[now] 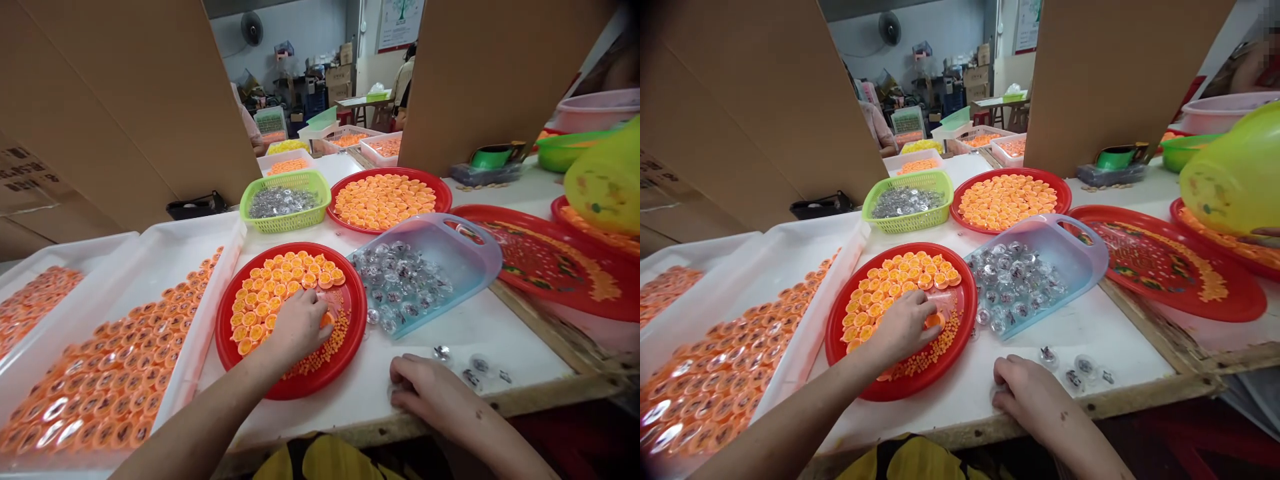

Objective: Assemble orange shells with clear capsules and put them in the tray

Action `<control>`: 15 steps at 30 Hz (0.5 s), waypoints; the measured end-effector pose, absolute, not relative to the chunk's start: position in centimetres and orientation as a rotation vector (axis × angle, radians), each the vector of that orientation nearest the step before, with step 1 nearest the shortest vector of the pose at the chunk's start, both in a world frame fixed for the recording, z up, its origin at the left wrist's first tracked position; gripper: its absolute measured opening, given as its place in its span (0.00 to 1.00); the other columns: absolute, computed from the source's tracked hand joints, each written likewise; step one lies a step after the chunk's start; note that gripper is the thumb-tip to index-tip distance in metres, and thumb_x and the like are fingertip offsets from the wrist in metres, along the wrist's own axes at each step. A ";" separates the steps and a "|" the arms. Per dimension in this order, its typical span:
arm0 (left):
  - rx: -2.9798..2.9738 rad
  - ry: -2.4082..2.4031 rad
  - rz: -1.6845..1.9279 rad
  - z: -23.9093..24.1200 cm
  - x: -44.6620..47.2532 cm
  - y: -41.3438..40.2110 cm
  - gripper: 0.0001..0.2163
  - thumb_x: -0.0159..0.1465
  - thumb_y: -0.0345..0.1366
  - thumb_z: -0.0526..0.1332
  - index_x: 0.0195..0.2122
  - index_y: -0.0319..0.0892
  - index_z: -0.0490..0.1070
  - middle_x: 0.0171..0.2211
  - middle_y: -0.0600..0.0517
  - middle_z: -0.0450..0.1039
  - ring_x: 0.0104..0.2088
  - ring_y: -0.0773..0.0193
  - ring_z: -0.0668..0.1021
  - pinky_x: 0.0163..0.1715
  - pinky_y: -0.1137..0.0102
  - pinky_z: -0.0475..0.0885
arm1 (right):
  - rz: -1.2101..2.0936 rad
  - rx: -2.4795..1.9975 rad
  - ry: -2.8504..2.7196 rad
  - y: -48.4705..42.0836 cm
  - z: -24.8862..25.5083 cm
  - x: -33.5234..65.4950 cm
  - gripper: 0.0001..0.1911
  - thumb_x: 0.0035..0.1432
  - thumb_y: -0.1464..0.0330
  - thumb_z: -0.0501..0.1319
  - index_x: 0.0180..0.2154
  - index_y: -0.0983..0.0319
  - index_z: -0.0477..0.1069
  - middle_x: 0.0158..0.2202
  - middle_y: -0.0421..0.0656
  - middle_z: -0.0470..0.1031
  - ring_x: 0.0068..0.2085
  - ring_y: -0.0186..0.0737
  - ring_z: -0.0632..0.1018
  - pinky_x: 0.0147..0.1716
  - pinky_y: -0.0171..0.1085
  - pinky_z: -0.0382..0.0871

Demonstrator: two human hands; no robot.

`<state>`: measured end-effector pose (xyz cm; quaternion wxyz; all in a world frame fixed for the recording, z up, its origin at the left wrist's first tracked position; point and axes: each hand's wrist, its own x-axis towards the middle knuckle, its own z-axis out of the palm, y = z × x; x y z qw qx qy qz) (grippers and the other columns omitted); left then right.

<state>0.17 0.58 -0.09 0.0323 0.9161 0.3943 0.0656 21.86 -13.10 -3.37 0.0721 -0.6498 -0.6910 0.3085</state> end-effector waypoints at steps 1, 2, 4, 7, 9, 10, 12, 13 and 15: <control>2.813 1.217 0.202 -0.3 0.4 0.5 0.09 0.59 0.39 0.57 0.32 0.40 0.72 0.34 0.46 0.70 0.34 0.57 0.72 0.32 0.66 0.67 | 0.911 -1.955 -2.077 -12.9 -3.2 21.8 0.03 0.50 0.74 0.57 0.27 0.60 0.63 0.30 0.40 0.70 0.33 0.40 0.71 0.31 0.35 0.56; 2.804 1.220 0.196 -0.4 0.5 0.4 0.09 0.59 0.39 0.58 0.34 0.40 0.72 0.35 0.45 0.71 0.35 0.57 0.72 0.33 0.65 0.68 | 0.878 -1.965 -2.073 -12.6 -3.1 21.7 0.03 0.51 0.74 0.56 0.27 0.60 0.63 0.30 0.40 0.70 0.33 0.39 0.71 0.31 0.35 0.56; 2.785 1.209 0.172 -0.6 0.4 0.3 0.10 0.58 0.40 0.60 0.36 0.40 0.71 0.35 0.45 0.71 0.36 0.55 0.73 0.34 0.64 0.68 | 0.792 -1.986 -2.064 -11.9 -2.7 21.4 0.03 0.53 0.74 0.55 0.30 0.60 0.64 0.31 0.40 0.70 0.33 0.39 0.71 0.31 0.35 0.57; 2.758 1.170 0.161 -0.8 0.0 0.1 0.09 0.57 0.38 0.61 0.37 0.40 0.71 0.35 0.47 0.72 0.37 0.54 0.73 0.36 0.64 0.68 | 0.663 -2.031 -2.123 -10.6 -2.5 20.7 0.08 0.53 0.76 0.55 0.35 0.61 0.67 0.36 0.42 0.70 0.35 0.39 0.73 0.32 0.35 0.57; 2.724 1.163 0.223 -0.9 -0.1 0.0 0.07 0.58 0.36 0.60 0.36 0.41 0.71 0.36 0.47 0.72 0.37 0.56 0.73 0.36 0.65 0.68 | 0.624 -2.046 -2.187 -9.9 -2.5 20.2 0.07 0.53 0.77 0.55 0.33 0.61 0.68 0.35 0.43 0.71 0.35 0.40 0.73 0.31 0.35 0.57; 2.693 1.166 0.277 -1.0 -0.2 -0.1 0.06 0.58 0.36 0.60 0.35 0.41 0.71 0.36 0.47 0.72 0.37 0.56 0.73 0.35 0.66 0.68 | 0.620 -2.050 -2.211 -9.8 -2.6 20.0 0.06 0.53 0.77 0.55 0.30 0.62 0.67 0.34 0.43 0.71 0.34 0.40 0.73 0.30 0.35 0.56; 2.602 1.180 0.378 -1.2 -0.2 -0.3 0.05 0.59 0.35 0.59 0.33 0.41 0.71 0.36 0.48 0.71 0.37 0.59 0.74 0.35 0.68 0.68 | 0.626 -2.045 -2.232 -9.8 -2.7 19.6 0.06 0.54 0.77 0.55 0.27 0.62 0.66 0.32 0.43 0.71 0.34 0.40 0.73 0.29 0.35 0.56; 2.551 1.187 0.411 -1.3 -0.2 -0.3 0.04 0.59 0.34 0.58 0.33 0.41 0.70 0.36 0.48 0.71 0.36 0.60 0.74 0.35 0.68 0.68 | 0.622 -2.048 -2.236 -9.9 -2.8 19.6 0.07 0.56 0.76 0.55 0.27 0.62 0.66 0.33 0.43 0.71 0.34 0.40 0.74 0.30 0.35 0.56; 2.468 1.189 0.430 -1.6 -0.2 -0.4 0.04 0.58 0.33 0.58 0.34 0.41 0.69 0.36 0.49 0.72 0.36 0.60 0.74 0.35 0.68 0.69 | 0.618 -2.053 -2.218 -10.4 -2.8 19.6 0.06 0.58 0.75 0.54 0.30 0.61 0.66 0.35 0.43 0.71 0.35 0.40 0.74 0.31 0.35 0.58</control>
